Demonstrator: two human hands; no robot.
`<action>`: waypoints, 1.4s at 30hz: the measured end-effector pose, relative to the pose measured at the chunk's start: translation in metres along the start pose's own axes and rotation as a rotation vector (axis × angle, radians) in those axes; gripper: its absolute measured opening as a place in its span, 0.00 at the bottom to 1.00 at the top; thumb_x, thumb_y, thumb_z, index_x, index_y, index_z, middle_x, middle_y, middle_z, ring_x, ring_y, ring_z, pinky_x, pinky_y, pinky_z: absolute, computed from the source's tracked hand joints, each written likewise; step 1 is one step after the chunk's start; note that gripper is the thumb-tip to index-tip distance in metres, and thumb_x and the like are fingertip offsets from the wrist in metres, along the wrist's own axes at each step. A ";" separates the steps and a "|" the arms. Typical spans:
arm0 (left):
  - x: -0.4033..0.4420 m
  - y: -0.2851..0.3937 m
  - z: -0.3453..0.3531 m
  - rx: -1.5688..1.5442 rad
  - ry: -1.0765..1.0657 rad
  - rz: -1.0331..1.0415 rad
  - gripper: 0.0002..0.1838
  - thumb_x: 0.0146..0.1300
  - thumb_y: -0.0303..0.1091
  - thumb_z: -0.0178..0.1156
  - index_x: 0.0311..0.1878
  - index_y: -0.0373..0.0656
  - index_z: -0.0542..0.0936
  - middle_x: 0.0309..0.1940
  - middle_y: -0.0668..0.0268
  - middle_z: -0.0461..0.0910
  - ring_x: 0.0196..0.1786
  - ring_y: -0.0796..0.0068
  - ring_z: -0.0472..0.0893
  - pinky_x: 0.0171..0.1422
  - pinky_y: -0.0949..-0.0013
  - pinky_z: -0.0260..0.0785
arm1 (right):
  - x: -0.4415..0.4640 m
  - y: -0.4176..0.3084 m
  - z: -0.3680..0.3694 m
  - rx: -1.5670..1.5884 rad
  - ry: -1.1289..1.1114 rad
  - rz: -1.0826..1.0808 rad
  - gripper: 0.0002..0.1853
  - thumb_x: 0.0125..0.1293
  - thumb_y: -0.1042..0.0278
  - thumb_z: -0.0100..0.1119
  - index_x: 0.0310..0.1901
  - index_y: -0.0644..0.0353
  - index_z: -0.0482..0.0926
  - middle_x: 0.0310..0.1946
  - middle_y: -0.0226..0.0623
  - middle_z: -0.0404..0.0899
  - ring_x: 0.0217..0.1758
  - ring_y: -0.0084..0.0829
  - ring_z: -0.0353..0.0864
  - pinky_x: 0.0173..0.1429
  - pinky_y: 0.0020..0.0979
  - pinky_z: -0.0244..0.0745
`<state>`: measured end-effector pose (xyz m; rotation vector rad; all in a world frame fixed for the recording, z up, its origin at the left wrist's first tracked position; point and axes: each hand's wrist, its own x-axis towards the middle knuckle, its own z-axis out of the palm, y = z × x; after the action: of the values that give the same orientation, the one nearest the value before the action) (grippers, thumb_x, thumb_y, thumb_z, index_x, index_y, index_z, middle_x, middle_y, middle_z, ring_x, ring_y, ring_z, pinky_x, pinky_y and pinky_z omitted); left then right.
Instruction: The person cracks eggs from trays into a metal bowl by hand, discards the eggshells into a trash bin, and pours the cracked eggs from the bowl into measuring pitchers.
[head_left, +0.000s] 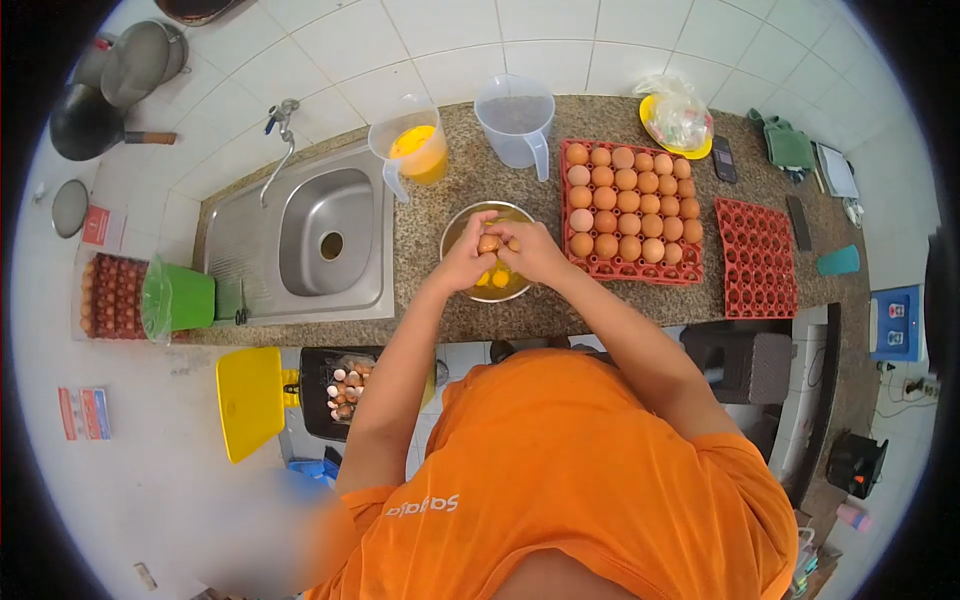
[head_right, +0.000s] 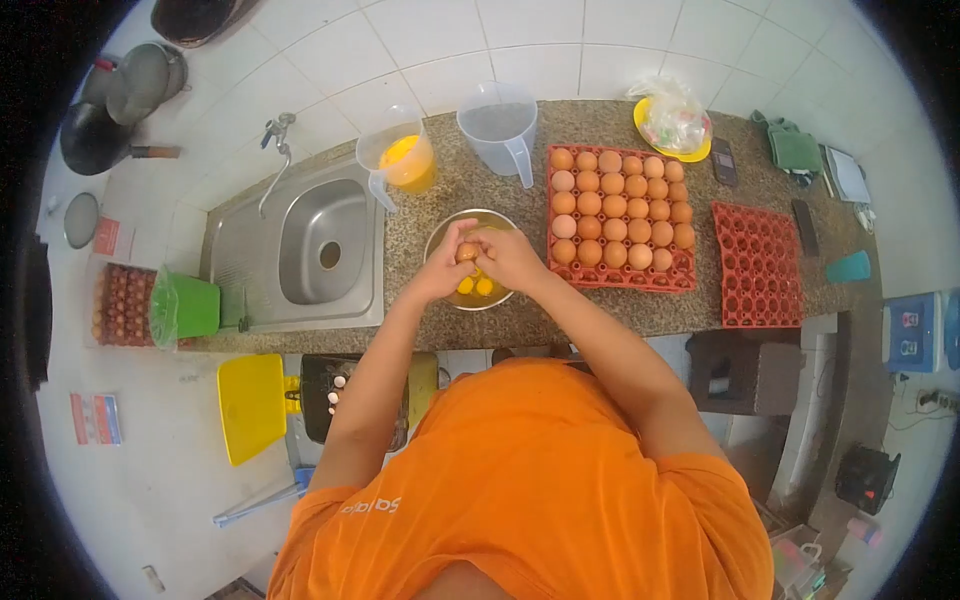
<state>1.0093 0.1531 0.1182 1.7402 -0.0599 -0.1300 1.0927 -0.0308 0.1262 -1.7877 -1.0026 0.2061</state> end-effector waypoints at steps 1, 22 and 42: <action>0.003 0.000 0.001 0.012 -0.002 0.029 0.42 0.61 0.15 0.56 0.79 0.42 0.55 0.66 0.54 0.73 0.70 0.66 0.76 0.75 0.63 0.69 | 0.000 0.001 -0.001 -0.027 0.018 0.017 0.18 0.59 0.72 0.65 0.53 0.55 0.86 0.39 0.48 0.88 0.42 0.51 0.89 0.48 0.45 0.84; 0.006 0.143 -0.004 1.002 -0.088 0.308 0.32 0.67 0.22 0.54 0.76 0.47 0.70 0.54 0.51 0.81 0.58 0.48 0.80 0.62 0.50 0.77 | -0.003 -0.049 -0.061 -0.129 0.243 -0.084 0.04 0.64 0.73 0.69 0.38 0.61 0.83 0.37 0.43 0.85 0.44 0.50 0.86 0.49 0.45 0.80; -0.059 0.038 0.016 -1.468 0.391 -0.175 0.18 0.76 0.47 0.58 0.53 0.40 0.79 0.49 0.58 0.80 0.46 0.68 0.78 0.44 0.66 0.74 | -0.009 -0.050 -0.027 -0.158 0.013 -0.091 0.12 0.65 0.62 0.69 0.47 0.56 0.90 0.42 0.45 0.85 0.51 0.48 0.85 0.57 0.45 0.81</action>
<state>0.9502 0.1378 0.1562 0.2750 0.3902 0.0515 1.0755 -0.0500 0.1772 -1.8777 -1.1139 0.0599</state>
